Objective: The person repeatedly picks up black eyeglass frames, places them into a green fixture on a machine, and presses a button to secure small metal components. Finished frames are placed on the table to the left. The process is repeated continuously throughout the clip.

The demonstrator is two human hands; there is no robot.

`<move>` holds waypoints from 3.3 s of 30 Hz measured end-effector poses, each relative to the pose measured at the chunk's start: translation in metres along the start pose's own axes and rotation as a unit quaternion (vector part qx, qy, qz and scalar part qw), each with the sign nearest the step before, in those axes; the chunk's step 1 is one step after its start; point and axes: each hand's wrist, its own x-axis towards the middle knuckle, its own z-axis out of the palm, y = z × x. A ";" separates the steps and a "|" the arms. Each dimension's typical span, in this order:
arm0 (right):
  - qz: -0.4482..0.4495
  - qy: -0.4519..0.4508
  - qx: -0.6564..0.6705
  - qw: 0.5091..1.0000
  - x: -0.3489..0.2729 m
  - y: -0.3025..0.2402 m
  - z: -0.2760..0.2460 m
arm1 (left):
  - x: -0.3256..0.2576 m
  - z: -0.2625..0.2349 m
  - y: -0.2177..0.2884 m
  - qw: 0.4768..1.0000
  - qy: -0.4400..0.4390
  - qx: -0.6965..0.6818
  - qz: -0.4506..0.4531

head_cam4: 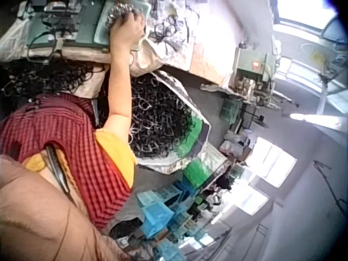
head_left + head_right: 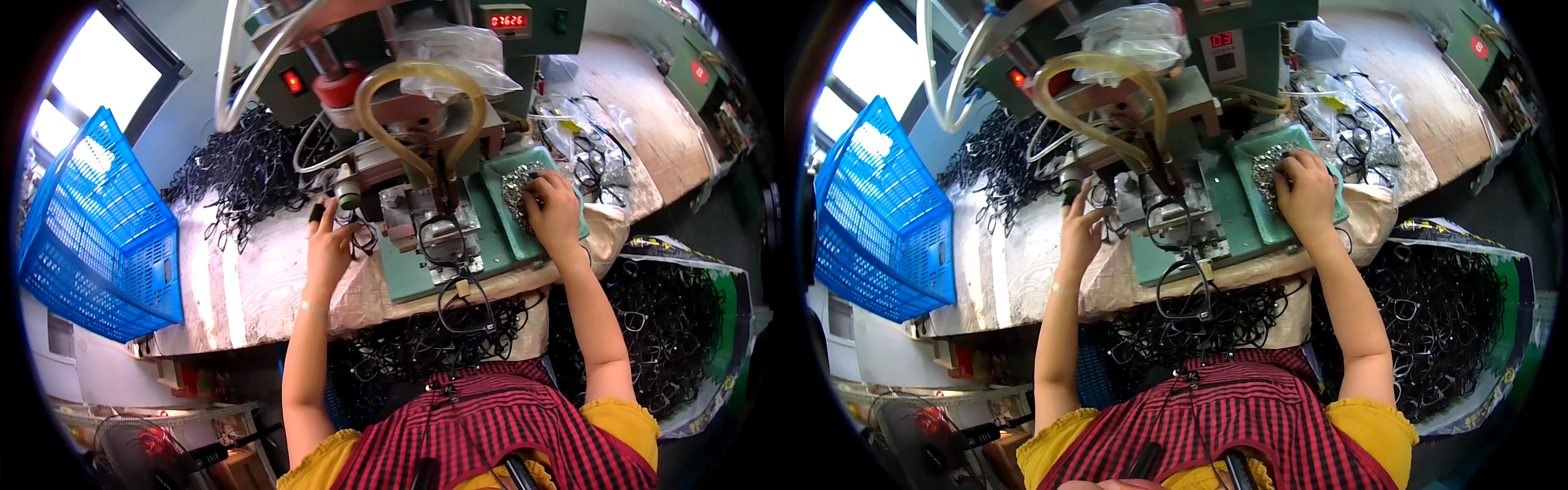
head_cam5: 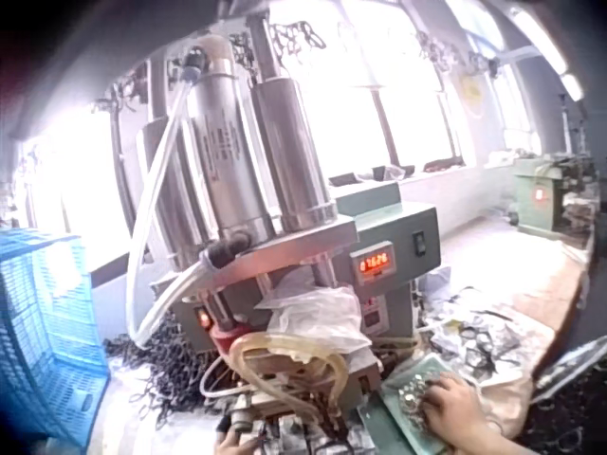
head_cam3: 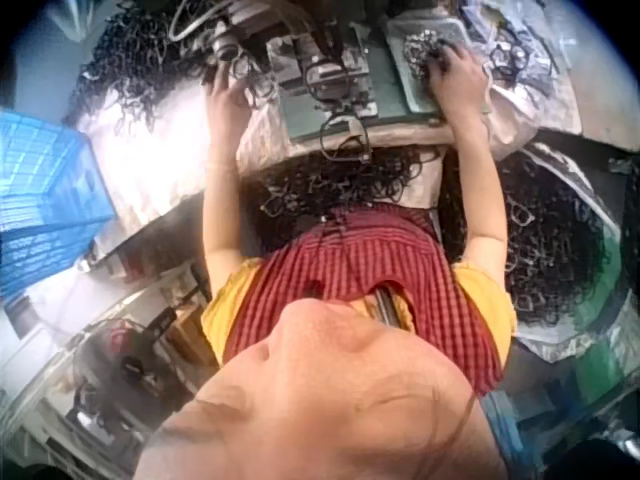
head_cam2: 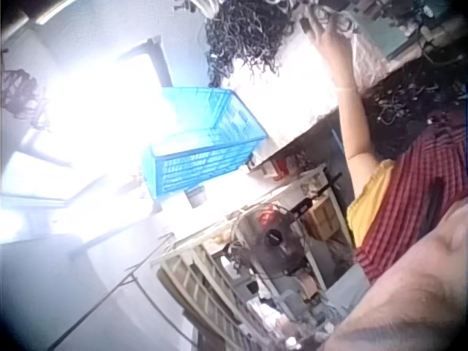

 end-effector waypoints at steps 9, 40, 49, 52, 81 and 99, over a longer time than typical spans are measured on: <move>0.172 0.023 0.135 0.976 0.001 -0.001 -0.005 | 0.026 -0.066 -0.058 0.970 0.166 -0.135 -0.116; 0.221 -0.057 0.562 0.795 0.019 -0.120 -0.007 | 0.027 -0.096 0.102 0.750 0.185 -0.634 0.034; 0.283 -0.055 0.604 0.743 0.019 -0.149 -0.029 | 0.031 -0.122 0.183 0.727 0.102 -0.669 -0.116; 0.251 -0.045 0.582 0.772 0.023 -0.141 -0.016 | 0.032 -0.118 0.194 0.697 0.119 -0.692 -0.144; 0.167 -0.001 0.523 0.836 0.016 -0.124 0.003 | 0.040 -0.104 0.156 0.805 0.298 -0.512 0.028; 0.056 -0.077 -0.119 0.988 0.003 -0.018 -0.003 | 0.019 -0.059 0.193 0.387 -0.306 -0.813 -0.310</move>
